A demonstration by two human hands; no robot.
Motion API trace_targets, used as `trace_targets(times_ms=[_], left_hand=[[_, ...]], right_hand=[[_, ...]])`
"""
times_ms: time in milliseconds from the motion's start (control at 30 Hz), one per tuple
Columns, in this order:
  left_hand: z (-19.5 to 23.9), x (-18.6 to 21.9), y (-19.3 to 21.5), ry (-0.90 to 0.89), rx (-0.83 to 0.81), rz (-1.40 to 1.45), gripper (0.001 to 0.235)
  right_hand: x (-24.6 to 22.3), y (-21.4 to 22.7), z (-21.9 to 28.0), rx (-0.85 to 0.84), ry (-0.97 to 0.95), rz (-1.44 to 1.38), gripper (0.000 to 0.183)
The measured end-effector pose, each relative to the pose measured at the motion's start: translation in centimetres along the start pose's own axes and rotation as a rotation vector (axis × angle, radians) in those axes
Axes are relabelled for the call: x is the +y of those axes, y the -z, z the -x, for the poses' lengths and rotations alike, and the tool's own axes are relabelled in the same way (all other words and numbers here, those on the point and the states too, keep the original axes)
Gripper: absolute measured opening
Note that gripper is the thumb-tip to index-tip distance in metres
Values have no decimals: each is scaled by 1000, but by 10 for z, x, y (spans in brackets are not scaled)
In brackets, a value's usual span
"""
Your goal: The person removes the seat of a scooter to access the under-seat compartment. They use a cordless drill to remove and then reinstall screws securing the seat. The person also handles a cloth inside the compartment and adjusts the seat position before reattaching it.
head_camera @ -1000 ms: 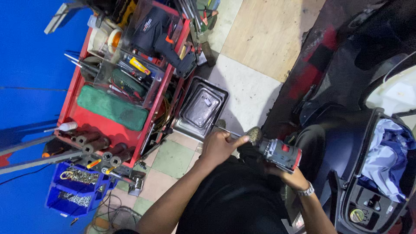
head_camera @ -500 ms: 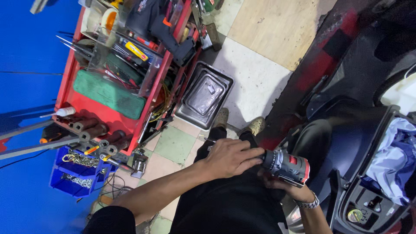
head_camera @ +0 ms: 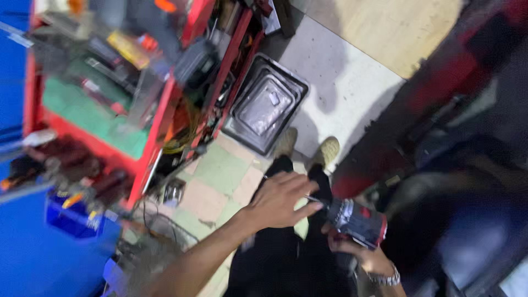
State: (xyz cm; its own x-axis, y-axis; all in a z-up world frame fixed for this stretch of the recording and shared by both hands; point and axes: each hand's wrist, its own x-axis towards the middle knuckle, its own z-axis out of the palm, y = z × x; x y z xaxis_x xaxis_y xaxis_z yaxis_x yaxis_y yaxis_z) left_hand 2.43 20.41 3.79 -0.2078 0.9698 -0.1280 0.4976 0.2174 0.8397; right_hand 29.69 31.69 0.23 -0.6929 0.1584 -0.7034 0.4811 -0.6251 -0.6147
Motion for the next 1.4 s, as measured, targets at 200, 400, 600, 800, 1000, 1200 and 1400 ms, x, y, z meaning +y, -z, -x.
trace_targets(times_ms=[200, 400, 600, 800, 1000, 1200, 1400], left_hand=[[-5, -376, -169, 656, 568, -71, 38], [15, -701, -270, 833, 441, -410, 58], [-10, -816, -234, 748, 291, -540, 40], [-15, -740, -176, 793, -133, -584, 44], [6, -624, -164, 535, -82, -594, 23], [6, -586, -163, 578, -32, -867, 30], [-13, -550, -143, 624, -76, -1099, 16]], right_hand=[[148, 70, -156, 313, -75, -264, 34], [291, 87, -264, 378, -145, -573, 39], [313, 85, -299, 367, -387, -534, 46], [280, 72, -320, 390, -296, -467, 37], [260, 59, -333, 409, -291, -535, 35], [255, 55, -334, 369, -282, -565, 33], [259, 57, -327, 350, -230, -489, 28]])
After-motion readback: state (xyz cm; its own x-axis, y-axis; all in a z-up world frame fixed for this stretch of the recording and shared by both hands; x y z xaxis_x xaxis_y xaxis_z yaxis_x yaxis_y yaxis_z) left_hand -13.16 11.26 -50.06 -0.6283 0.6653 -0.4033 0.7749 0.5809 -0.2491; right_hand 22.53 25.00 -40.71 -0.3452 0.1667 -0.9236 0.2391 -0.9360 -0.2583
